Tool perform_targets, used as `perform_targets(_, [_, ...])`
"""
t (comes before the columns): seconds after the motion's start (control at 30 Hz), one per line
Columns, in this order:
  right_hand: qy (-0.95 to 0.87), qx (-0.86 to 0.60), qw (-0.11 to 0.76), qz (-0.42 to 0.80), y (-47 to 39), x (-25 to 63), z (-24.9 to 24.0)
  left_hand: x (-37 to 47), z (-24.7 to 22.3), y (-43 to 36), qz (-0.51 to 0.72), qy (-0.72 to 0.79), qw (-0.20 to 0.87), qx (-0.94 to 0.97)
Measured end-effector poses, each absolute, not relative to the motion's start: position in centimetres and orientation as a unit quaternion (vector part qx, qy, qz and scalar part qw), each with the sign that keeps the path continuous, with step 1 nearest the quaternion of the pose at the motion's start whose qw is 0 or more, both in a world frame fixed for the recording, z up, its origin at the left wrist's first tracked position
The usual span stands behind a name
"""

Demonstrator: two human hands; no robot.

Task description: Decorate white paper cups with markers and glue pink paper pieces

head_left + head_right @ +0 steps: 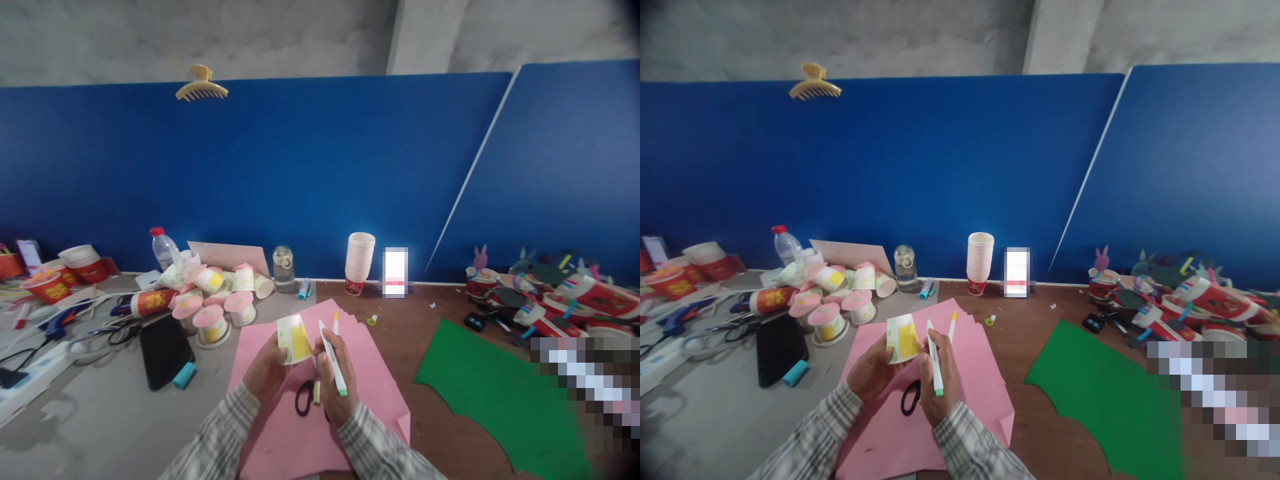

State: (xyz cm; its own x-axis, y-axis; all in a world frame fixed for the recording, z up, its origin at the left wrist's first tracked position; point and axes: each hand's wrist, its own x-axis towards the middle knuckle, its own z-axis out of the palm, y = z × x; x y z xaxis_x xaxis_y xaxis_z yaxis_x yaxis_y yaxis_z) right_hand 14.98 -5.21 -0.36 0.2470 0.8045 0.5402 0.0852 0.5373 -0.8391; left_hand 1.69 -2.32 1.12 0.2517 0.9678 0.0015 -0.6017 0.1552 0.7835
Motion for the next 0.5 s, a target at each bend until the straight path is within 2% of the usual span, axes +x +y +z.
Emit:
perform_targets(0.17, [-0.56,-0.406,0.677,0.251,-5.27,14.93,-0.25,1.84,1.1,-2.22,0.553,0.282,0.7,0.353])
perform_targets(0.37, [-0.591,-0.389,0.664,0.242,-5.78,14.94,0.25,2.3,0.5,-2.39,0.598,0.344,0.62,0.373])
perform_targets(0.5, [-0.597,-0.381,0.662,0.244,-5.92,14.88,0.45,2.64,0.8,-2.86,0.598,0.34,0.623,0.372])
